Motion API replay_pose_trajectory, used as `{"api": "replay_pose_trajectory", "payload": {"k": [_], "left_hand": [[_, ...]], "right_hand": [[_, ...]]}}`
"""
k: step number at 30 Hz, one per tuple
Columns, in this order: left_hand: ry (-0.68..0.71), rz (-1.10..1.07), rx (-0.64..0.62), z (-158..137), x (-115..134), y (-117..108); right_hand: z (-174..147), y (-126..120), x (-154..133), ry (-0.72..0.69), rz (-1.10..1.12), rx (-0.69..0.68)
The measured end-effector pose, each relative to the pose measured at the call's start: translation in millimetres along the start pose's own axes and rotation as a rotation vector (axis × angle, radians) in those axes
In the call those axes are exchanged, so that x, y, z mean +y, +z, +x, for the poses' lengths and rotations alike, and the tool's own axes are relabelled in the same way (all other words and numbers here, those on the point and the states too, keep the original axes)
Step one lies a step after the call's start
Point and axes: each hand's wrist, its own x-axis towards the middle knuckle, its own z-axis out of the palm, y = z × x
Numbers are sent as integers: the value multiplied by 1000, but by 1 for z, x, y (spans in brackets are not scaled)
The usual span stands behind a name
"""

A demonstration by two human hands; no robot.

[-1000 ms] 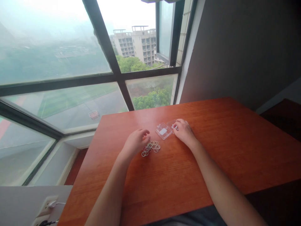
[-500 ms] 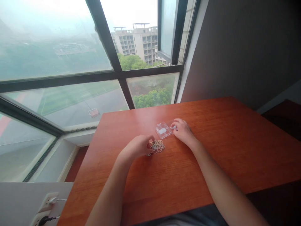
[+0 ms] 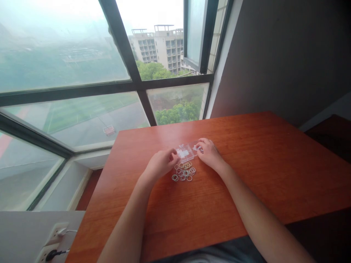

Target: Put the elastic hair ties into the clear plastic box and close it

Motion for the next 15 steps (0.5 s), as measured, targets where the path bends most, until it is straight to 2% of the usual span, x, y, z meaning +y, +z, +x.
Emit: {"api": "replay_pose_trajectory", "payload": {"k": [3,8,15], "left_hand": [[-19,30,69,5,2,8],[13,82,116,10,-1,20],[5,144,170,10,-9,20]], "right_hand": [[-1,1,-3,-12,8,5],[-1,3,-6,-22,-2,2],[-1,8,-1,-20,19,17]]}}
